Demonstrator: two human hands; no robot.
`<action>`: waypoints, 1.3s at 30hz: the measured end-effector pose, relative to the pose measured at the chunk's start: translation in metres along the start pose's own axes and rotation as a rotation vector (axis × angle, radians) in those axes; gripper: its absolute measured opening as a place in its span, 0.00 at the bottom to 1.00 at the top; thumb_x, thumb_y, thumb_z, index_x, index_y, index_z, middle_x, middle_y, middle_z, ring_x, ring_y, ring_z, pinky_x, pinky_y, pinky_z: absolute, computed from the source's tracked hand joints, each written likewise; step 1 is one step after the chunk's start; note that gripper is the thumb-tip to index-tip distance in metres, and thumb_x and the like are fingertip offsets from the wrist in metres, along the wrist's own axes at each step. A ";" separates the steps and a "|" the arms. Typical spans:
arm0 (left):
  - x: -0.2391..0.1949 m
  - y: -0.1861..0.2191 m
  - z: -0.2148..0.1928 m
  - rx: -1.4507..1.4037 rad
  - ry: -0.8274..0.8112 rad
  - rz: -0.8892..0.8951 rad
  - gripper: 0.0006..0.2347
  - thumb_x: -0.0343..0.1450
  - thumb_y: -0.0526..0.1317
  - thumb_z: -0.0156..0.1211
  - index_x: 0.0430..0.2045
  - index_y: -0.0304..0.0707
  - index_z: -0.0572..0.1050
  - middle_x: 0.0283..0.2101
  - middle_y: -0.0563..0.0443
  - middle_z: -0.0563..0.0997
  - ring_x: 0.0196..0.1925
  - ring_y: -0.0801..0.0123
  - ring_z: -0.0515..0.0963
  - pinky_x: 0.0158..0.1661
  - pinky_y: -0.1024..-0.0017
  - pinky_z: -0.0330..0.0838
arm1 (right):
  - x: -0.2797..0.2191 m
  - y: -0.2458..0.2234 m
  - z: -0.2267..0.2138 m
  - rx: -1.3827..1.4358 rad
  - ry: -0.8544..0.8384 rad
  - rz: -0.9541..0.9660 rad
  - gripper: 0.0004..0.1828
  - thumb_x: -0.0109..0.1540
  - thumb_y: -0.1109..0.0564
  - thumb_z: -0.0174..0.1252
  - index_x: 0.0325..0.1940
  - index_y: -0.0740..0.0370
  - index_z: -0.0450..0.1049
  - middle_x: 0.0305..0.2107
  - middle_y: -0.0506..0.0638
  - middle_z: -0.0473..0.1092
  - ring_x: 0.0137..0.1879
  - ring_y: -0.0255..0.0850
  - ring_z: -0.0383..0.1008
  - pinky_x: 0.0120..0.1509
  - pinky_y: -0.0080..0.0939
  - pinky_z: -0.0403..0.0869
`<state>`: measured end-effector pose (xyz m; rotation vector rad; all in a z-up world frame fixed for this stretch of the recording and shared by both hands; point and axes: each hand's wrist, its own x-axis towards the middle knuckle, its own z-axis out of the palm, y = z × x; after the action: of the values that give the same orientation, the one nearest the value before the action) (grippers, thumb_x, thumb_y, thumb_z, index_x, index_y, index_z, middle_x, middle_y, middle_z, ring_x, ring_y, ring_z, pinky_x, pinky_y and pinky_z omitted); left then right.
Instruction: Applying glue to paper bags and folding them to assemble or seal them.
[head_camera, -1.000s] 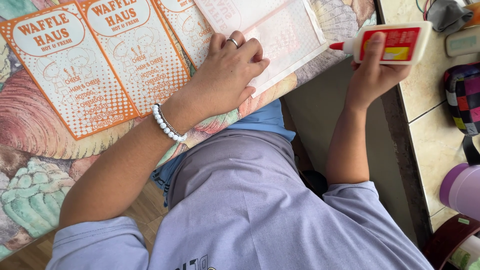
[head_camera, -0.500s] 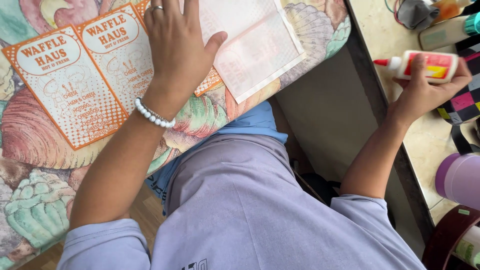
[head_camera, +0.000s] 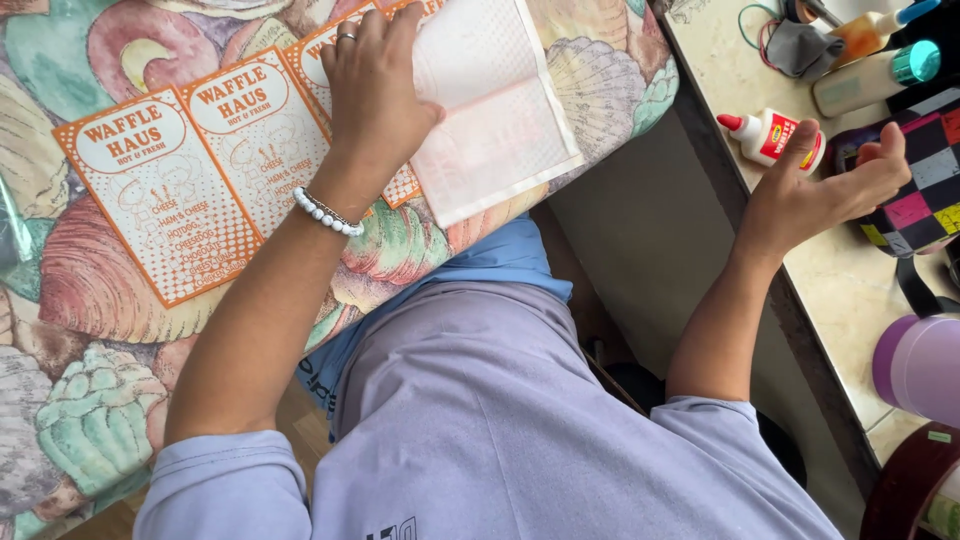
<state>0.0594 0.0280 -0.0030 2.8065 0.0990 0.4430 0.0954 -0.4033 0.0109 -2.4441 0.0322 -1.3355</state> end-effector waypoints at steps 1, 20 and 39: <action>-0.001 0.002 -0.004 -0.059 0.042 0.026 0.42 0.50 0.43 0.83 0.61 0.44 0.67 0.46 0.46 0.76 0.49 0.48 0.74 0.45 0.54 0.66 | 0.003 -0.011 -0.005 0.082 0.006 -0.040 0.28 0.72 0.39 0.62 0.62 0.61 0.62 0.49 0.57 0.66 0.57 0.52 0.69 0.64 0.56 0.69; -0.068 0.036 -0.041 -0.507 -0.034 0.579 0.32 0.82 0.60 0.34 0.74 0.33 0.48 0.75 0.39 0.66 0.71 0.52 0.75 0.57 0.56 0.71 | -0.009 -0.064 -0.029 0.540 -0.122 -0.033 0.21 0.76 0.53 0.58 0.69 0.52 0.58 0.50 0.55 0.65 0.56 0.46 0.69 0.55 0.45 0.66; -0.089 0.094 -0.022 -1.368 0.019 -0.266 0.21 0.70 0.25 0.67 0.57 0.38 0.72 0.37 0.50 0.80 0.39 0.76 0.80 0.45 0.80 0.77 | -0.073 -0.115 0.004 1.337 -0.645 0.478 0.53 0.63 0.48 0.72 0.82 0.51 0.44 0.60 0.57 0.71 0.59 0.39 0.74 0.64 0.37 0.74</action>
<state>-0.0295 -0.0656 0.0193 1.4202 0.1100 0.2846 0.0409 -0.2808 -0.0142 -1.4021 -0.3095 -0.1155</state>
